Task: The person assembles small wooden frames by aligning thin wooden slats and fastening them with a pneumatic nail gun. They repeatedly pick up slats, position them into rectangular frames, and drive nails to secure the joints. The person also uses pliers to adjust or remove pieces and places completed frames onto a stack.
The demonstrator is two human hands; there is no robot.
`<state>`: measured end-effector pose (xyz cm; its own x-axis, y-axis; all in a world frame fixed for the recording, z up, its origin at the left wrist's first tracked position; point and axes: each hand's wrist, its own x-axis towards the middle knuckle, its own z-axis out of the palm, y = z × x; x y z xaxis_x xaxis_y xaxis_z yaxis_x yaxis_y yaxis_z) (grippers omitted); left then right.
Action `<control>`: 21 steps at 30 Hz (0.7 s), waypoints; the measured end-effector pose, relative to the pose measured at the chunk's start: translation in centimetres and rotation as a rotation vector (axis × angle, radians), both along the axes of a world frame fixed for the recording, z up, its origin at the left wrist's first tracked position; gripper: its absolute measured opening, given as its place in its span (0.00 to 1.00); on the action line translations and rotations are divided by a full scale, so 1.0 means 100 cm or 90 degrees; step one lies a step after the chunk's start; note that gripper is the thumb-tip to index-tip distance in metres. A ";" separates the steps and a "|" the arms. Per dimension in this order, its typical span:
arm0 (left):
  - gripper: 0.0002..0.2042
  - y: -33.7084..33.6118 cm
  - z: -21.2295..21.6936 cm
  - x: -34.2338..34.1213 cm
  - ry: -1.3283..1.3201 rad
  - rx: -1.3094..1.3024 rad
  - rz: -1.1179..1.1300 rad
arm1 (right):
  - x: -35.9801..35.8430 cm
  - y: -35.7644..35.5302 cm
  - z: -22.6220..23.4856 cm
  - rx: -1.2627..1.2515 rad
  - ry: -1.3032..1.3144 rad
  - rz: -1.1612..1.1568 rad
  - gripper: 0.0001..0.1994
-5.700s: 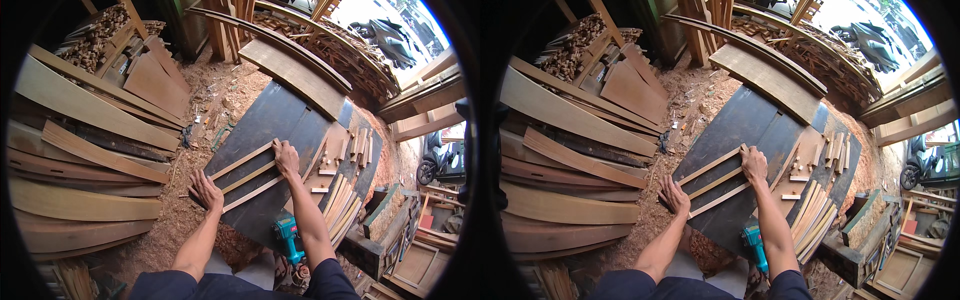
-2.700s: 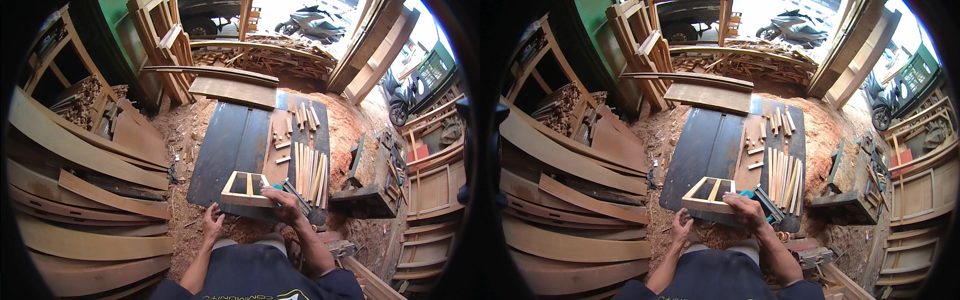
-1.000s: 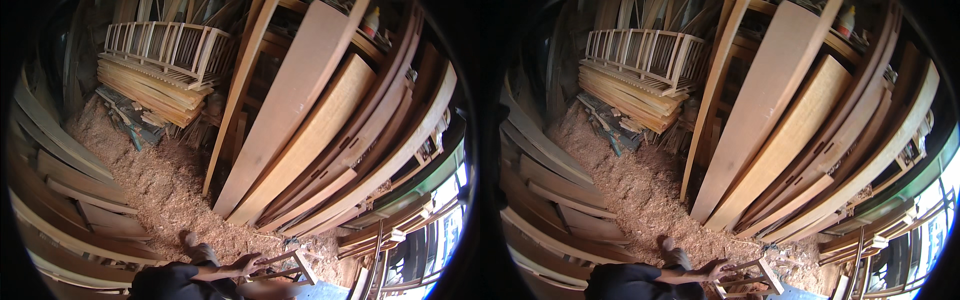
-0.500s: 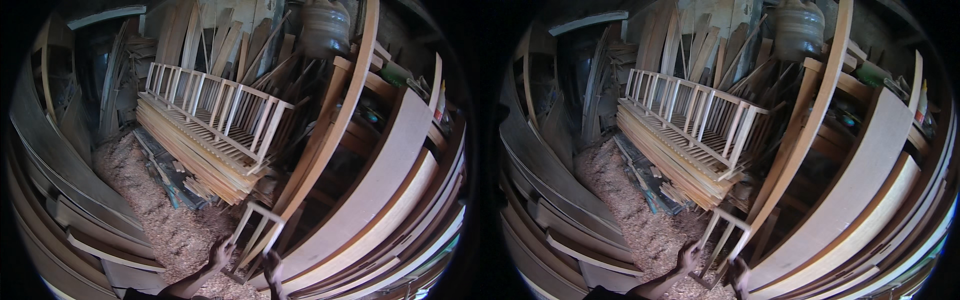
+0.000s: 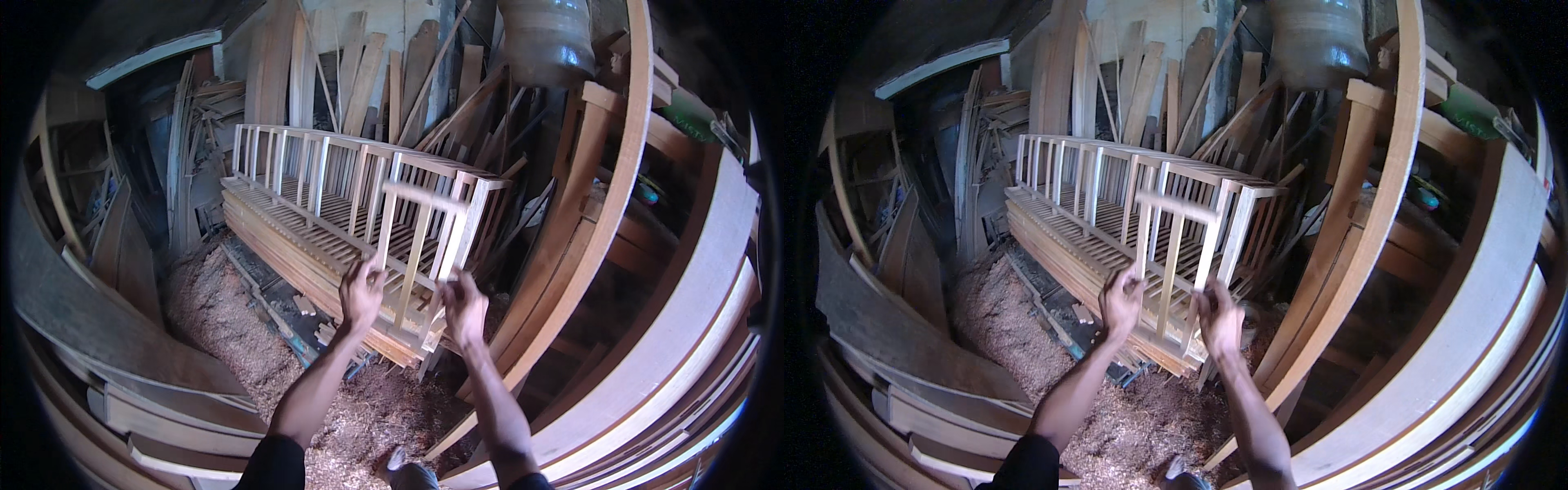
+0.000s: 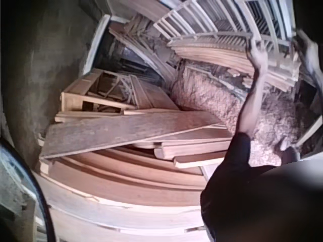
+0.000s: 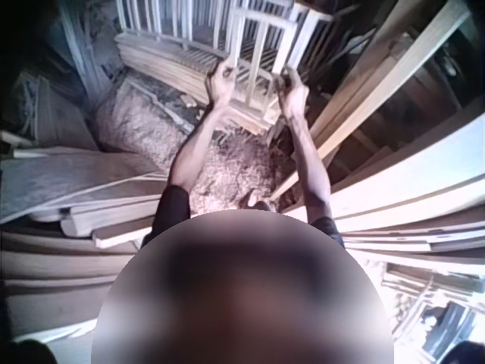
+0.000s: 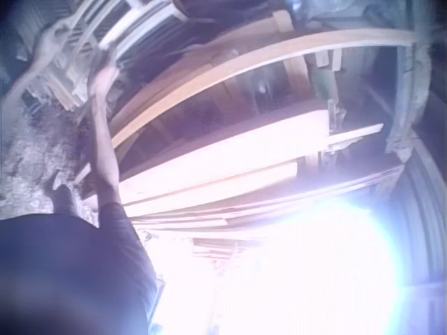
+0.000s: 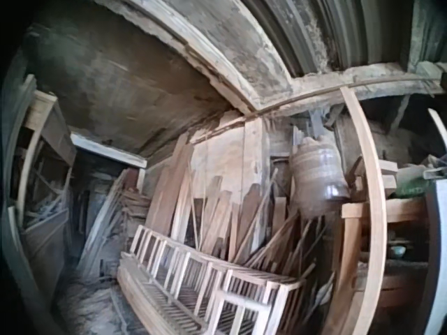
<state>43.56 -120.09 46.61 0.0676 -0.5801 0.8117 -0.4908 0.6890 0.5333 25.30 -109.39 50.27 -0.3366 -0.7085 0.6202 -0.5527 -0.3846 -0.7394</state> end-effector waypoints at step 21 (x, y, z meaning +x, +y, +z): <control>0.19 -0.241 -0.017 -0.069 0.010 0.013 -0.108 | -0.025 -0.206 0.007 0.154 0.270 -0.306 0.15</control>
